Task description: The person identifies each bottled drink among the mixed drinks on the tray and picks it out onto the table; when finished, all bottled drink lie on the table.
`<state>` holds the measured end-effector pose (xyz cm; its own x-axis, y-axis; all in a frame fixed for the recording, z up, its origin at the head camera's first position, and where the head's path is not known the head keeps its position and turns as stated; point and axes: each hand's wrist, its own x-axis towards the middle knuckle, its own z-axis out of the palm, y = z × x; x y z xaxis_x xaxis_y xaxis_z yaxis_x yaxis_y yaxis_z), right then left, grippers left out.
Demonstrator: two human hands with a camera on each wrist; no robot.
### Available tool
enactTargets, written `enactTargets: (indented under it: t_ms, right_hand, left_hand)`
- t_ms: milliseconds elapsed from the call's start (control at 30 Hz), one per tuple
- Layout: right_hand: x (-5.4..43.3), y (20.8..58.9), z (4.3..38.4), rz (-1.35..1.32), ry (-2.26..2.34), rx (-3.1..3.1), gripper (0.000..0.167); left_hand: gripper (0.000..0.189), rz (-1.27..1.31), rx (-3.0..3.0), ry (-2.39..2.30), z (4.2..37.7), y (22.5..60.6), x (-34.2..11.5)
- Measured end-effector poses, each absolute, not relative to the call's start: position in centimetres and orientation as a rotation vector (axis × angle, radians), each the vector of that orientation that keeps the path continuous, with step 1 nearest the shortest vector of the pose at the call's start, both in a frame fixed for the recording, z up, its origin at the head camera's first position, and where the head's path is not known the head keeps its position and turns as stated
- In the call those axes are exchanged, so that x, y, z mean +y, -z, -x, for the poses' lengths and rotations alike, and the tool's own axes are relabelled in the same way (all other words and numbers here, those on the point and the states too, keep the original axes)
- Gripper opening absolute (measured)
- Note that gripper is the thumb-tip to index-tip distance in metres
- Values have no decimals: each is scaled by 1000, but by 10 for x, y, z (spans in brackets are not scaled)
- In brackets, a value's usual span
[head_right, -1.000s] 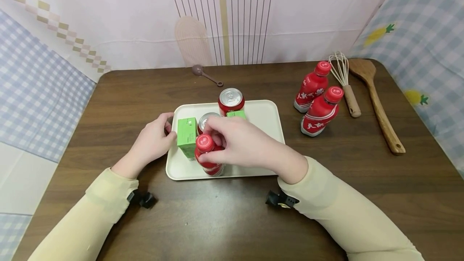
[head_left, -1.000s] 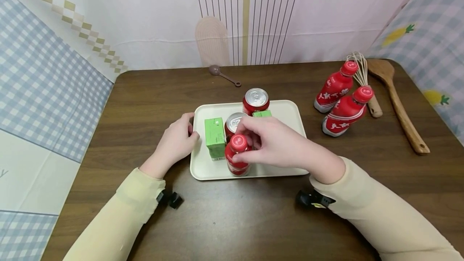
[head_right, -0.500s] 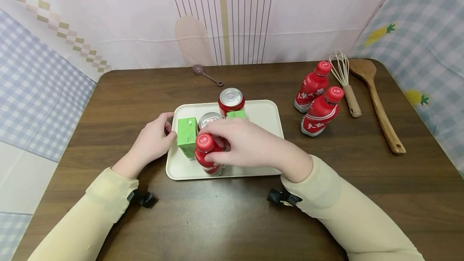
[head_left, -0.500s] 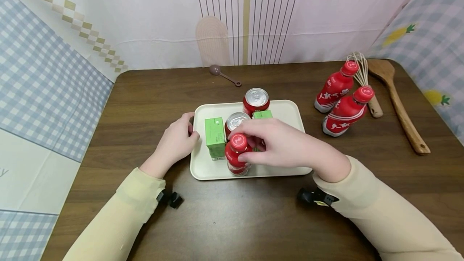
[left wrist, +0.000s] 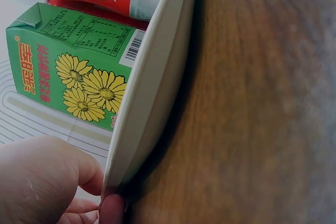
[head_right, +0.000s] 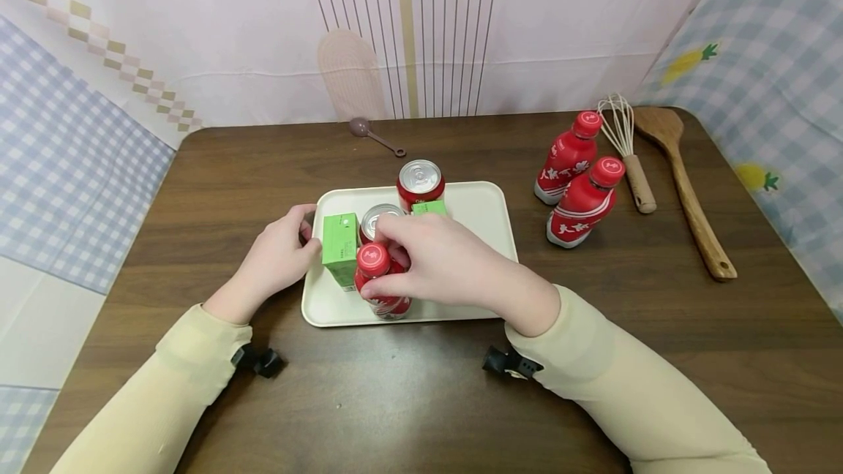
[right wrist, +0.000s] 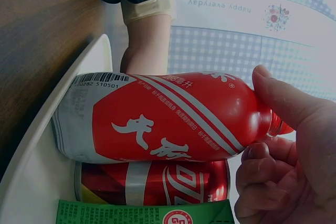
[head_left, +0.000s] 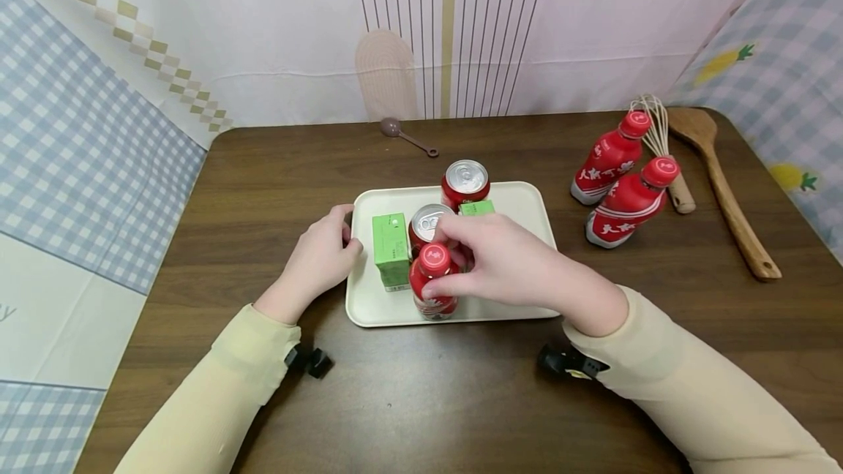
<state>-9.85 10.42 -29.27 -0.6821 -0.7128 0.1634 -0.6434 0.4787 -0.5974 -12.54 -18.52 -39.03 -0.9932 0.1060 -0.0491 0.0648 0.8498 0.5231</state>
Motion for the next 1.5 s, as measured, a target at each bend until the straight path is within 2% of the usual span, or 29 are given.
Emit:
enactTargets:
  t_ms: [900,1500]
  right_hand:
    - [102,296,97,1303,1145,2539,17]
    - [112,276,85,1357,1273,2454,20]
  left_hand:
    - [58,-127,2939,-832,125,390,-185]
    - [57,-122,2936,-846,124,389,-185]
